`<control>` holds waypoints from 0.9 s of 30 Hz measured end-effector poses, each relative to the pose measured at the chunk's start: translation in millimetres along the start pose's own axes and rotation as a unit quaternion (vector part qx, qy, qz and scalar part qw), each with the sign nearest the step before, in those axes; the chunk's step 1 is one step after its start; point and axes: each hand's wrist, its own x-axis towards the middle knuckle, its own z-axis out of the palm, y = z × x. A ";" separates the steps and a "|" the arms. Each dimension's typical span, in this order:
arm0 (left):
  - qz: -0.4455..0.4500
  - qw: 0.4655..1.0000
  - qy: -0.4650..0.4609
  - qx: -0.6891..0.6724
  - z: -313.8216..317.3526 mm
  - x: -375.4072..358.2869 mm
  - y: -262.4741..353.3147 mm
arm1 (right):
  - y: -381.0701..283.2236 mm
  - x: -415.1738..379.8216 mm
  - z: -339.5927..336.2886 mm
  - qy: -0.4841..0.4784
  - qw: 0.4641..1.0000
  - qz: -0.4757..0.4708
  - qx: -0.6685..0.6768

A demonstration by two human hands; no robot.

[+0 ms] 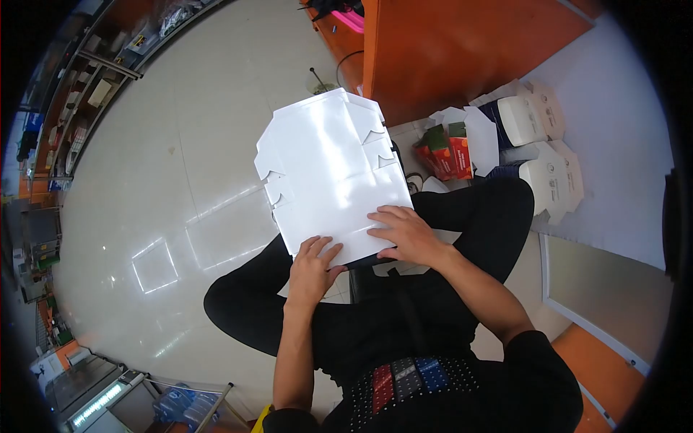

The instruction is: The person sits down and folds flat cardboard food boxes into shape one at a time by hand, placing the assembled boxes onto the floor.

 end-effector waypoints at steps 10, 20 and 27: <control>-0.010 1.000 0.011 0.019 0.7 -2.5 9.8 | -6.6 -3.5 2.1 0.003 0.999 -0.014 -0.034; -0.012 0.999 0.030 0.010 -2.3 -6.8 0.2 | -7.6 -8.5 -3.8 0.058 0.998 0.033 -0.012; -0.019 0.998 0.038 -0.044 -9.3 -5.7 -2.4 | -2.6 -9.8 -4.2 0.069 0.998 0.007 -0.002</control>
